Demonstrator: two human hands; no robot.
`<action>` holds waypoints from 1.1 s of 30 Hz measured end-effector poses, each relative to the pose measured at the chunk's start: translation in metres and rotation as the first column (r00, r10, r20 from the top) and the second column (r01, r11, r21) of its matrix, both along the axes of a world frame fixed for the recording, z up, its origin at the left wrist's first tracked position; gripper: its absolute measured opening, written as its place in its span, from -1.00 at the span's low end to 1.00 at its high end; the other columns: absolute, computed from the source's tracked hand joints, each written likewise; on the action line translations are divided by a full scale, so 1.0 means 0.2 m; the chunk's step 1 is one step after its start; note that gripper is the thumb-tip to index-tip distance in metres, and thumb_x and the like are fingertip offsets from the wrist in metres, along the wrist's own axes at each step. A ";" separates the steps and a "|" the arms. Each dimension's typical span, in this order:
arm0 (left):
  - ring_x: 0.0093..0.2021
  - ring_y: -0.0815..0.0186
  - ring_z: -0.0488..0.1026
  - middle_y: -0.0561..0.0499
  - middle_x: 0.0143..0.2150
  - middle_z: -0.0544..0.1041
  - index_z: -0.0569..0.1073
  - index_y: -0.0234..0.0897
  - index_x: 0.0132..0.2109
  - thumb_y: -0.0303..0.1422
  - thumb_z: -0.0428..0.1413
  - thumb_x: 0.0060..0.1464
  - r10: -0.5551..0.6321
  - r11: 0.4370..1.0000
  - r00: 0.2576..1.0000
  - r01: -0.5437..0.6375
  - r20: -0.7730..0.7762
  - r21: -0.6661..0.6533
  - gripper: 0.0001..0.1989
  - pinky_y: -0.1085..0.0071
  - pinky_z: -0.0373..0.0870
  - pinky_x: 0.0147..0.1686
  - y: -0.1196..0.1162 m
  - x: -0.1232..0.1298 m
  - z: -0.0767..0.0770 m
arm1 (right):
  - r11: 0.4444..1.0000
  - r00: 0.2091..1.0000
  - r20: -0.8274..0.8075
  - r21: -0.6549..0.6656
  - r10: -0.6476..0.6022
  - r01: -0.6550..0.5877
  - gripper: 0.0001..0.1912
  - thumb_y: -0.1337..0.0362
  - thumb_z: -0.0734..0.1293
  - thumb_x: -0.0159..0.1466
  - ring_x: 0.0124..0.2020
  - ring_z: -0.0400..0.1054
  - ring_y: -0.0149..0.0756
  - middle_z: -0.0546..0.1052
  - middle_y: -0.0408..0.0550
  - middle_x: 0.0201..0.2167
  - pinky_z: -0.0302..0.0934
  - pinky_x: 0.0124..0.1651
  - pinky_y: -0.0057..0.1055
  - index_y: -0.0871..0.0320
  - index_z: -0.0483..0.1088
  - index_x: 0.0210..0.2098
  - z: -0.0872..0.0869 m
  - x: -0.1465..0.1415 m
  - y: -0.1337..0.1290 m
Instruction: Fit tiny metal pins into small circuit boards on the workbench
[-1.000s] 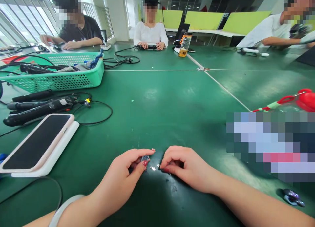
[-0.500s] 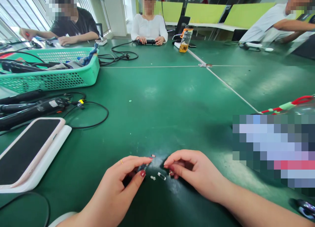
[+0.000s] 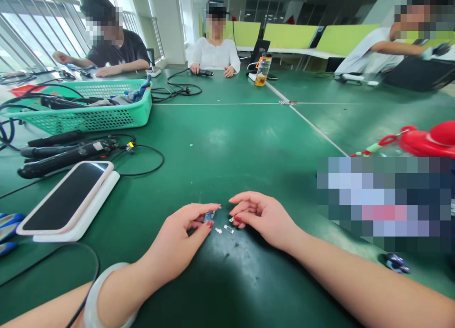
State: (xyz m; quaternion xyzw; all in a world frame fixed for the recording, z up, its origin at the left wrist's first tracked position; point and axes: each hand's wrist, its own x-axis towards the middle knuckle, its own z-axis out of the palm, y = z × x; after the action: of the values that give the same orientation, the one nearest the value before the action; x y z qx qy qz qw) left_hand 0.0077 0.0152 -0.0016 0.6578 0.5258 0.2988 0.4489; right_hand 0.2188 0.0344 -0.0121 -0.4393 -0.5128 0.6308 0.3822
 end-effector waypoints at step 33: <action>-0.22 0.30 0.41 0.10 -0.36 0.53 0.47 -0.08 0.04 -0.33 0.13 0.08 -0.105 0.893 0.936 0.238 -0.337 0.383 -0.66 0.33 0.32 -0.12 -0.04 0.03 0.05 | 0.902 0.949 0.253 0.428 -0.188 0.065 -0.61 0.36 0.32 0.11 -0.41 0.45 -0.40 0.57 -0.23 -0.46 0.34 -0.11 -0.33 0.05 0.42 -0.05 0.03 -0.11 -0.13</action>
State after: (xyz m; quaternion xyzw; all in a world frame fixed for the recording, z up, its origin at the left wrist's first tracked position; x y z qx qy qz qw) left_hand 0.0142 0.0068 0.0077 0.8211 0.4522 0.2569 0.2351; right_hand 0.1968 0.0087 -0.0070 -0.4680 -0.6550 0.4105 0.4284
